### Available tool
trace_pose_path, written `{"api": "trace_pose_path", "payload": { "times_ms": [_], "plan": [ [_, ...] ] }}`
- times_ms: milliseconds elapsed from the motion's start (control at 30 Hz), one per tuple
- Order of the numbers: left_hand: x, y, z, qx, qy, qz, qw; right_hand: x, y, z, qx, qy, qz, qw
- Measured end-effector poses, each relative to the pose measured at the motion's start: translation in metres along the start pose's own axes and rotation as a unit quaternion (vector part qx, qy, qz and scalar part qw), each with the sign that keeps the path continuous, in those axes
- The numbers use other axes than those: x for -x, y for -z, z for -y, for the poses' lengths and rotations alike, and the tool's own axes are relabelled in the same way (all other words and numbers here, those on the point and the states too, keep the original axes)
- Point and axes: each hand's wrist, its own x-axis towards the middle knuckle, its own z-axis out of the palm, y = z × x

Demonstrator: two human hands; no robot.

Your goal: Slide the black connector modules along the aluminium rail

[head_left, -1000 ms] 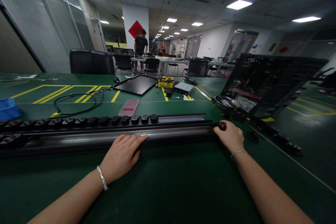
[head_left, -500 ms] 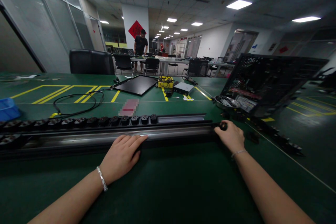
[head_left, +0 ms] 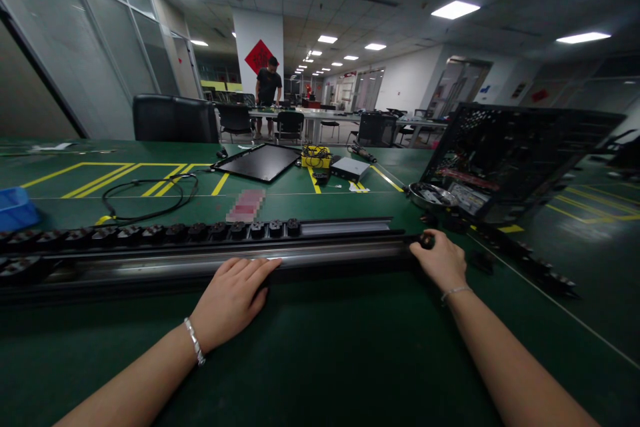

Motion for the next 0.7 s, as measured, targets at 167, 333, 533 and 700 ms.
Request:
{"api": "trace_pose_path", "payload": {
  "times_ms": [167,333,533,700],
  "plan": [
    [-0.0003,0.0001,-0.0001,-0.006,0.002,0.009,1.0,-0.0001,0.0007,0.0002,-0.002,-0.002,0.0,1.0],
    [-0.0001,0.0005,0.0,0.003,0.002,0.002,1.0,0.0006,0.0,0.0012,-0.008,-0.007,-0.006,1.0],
    [0.0,0.0007,-0.0002,0.004,0.003,0.001,1.0,0.0002,-0.0017,-0.0004,-0.017,0.0,-0.018,1.0],
    [-0.0003,0.0008,-0.0006,-0.003,0.002,0.002,1.0,0.0002,-0.0004,0.0002,-0.015,-0.007,-0.009,1.0]
  ]
}}
